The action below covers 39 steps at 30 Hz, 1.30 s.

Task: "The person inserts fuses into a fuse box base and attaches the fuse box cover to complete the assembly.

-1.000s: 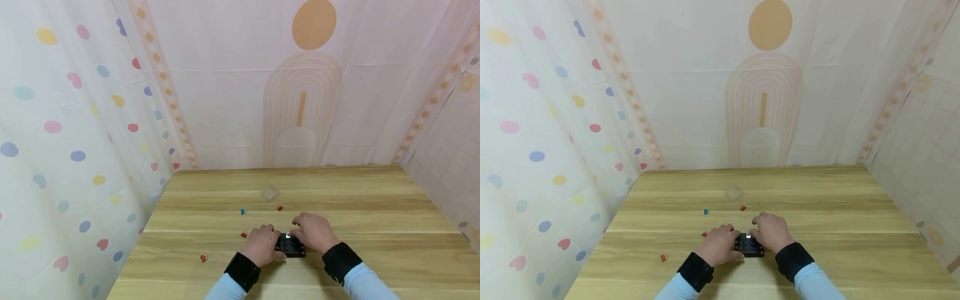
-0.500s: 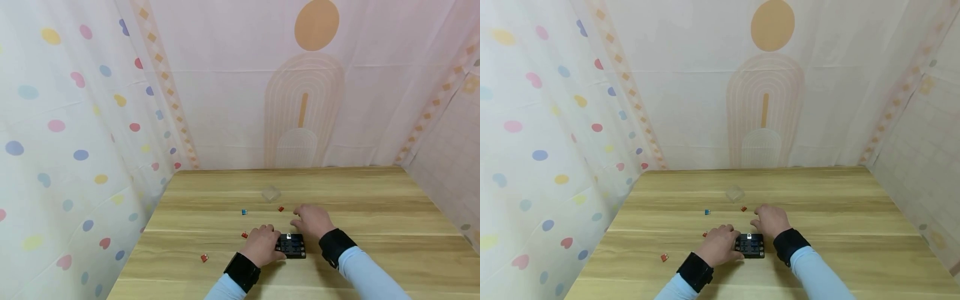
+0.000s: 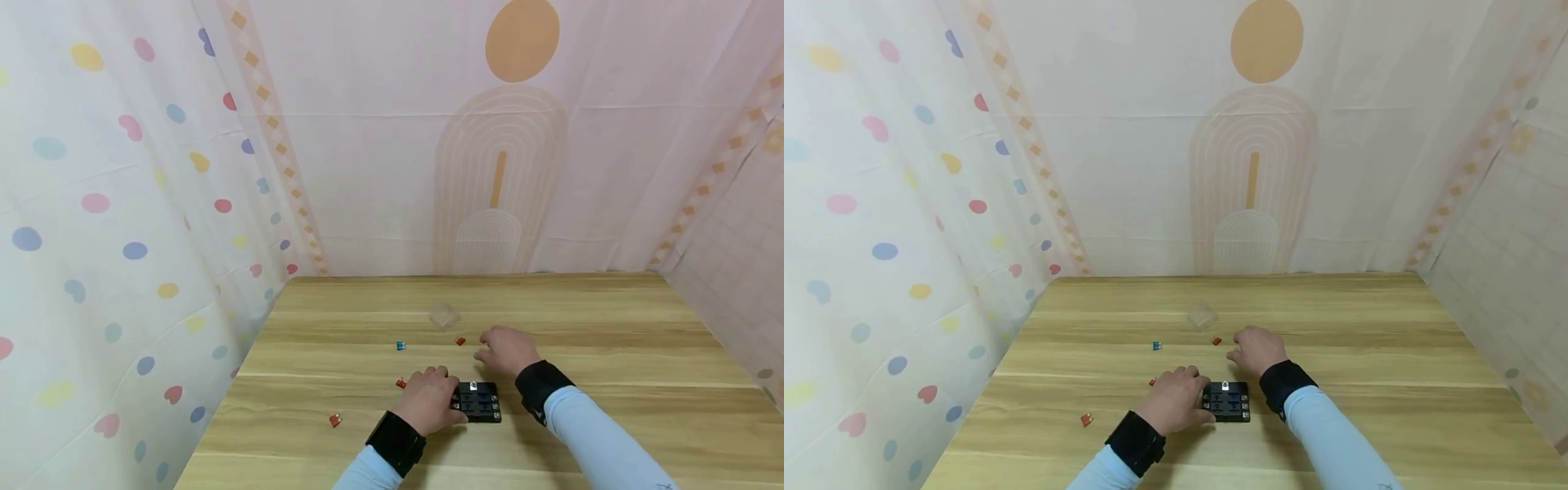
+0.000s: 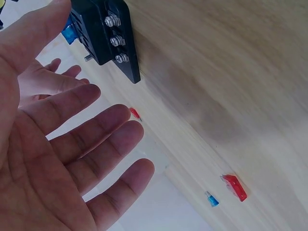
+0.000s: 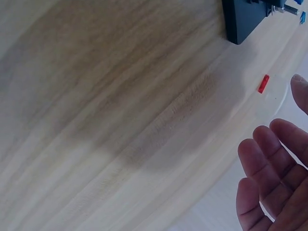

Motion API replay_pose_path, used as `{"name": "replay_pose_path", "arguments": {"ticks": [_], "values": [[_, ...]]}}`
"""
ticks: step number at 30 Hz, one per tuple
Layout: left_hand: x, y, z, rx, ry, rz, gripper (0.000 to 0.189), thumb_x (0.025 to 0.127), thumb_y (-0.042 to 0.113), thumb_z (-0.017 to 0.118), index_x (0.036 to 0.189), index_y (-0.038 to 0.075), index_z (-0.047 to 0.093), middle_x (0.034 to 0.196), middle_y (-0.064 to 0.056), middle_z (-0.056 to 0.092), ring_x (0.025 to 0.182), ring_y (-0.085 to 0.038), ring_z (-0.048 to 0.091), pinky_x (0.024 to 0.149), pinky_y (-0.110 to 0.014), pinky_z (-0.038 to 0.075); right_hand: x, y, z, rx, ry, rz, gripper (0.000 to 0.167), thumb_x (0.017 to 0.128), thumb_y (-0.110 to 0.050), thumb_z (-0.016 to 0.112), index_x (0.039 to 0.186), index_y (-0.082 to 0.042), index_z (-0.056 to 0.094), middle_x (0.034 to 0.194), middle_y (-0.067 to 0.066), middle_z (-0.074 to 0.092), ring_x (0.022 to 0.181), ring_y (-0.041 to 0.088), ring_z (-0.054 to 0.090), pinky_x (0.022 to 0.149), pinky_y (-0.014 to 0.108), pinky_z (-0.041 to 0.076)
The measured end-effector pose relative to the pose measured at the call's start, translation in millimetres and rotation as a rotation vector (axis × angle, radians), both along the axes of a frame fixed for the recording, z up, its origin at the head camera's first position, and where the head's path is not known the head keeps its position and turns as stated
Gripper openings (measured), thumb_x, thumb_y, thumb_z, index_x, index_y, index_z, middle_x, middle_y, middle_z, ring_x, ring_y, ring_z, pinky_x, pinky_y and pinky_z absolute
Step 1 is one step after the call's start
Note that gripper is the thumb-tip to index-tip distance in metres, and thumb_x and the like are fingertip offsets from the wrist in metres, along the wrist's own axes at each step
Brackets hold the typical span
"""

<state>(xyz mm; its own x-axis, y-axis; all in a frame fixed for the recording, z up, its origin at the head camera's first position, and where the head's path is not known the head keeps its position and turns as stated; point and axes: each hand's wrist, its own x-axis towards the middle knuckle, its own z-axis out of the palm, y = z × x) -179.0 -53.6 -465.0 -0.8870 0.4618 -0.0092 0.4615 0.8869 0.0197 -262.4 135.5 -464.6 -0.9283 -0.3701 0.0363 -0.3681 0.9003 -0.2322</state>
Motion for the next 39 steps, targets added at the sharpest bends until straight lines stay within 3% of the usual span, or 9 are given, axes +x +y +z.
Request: {"name": "replay_pose_path", "arguments": {"ticks": [12, 26, 33, 39], "values": [[1.4, -2.0, 1.9, 0.007, -0.003, 0.004, 0.058, 0.072, 0.056, 0.082, 0.110, 0.014, 0.072, 0.098, -0.003, 0.064, 0.088, -0.019, 0.060, 0.073, -0.036, 0.051, -11.9, -14.3, -1.3, 0.023, -0.008, 0.005, 0.034, 0.089, -0.034, 0.074, 0.109, -0.007, 0.074, 0.106, 0.009, 0.072, 0.096, 0.026, 0.067, 0.081, 0.044, 0.054], [2.6, -4.9, 1.4, -0.008, 0.017, 0.002, 0.056, 0.073, 0.057, 0.082, 0.107, 0.013, 0.072, 0.094, -0.002, 0.063, 0.085, -0.018, 0.059, 0.070, -0.035, 0.051, -21.0, -24.0, -7.5, -0.005, -0.007, 0.001, 0.026, 0.088, -0.030, 0.075, 0.100, -0.007, 0.075, 0.098, 0.007, 0.073, 0.084, 0.021, 0.065, 0.076, 0.041, 0.054], [3.5, -7.0, 1.8, 0.001, 0.016, 0.004, 0.056, 0.073, 0.056, 0.082, 0.107, 0.013, 0.072, 0.095, -0.002, 0.063, 0.086, -0.018, 0.059, 0.070, -0.036, 0.051, -27.2, -28.5, -9.7, -0.002, -0.022, 0.006, 0.018, 0.087, -0.028, 0.075, 0.086, -0.011, 0.071, 0.077, -0.002, 0.064, 0.066, 0.015, 0.051, 0.063, 0.034, 0.046], [3.0, -8.4, 1.2, 0.005, 0.013, 0.006, 0.055, 0.073, 0.056, 0.082, 0.106, 0.013, 0.072, 0.095, -0.002, 0.062, 0.087, -0.018, 0.059, 0.071, -0.036, 0.050, -30.4, -33.4, -11.3, -0.013, -0.045, 0.012, 0.024, 0.087, -0.030, 0.076, 0.074, -0.014, 0.063, 0.064, -0.004, 0.054, 0.059, 0.015, 0.047, 0.056, 0.030, 0.039]]}}
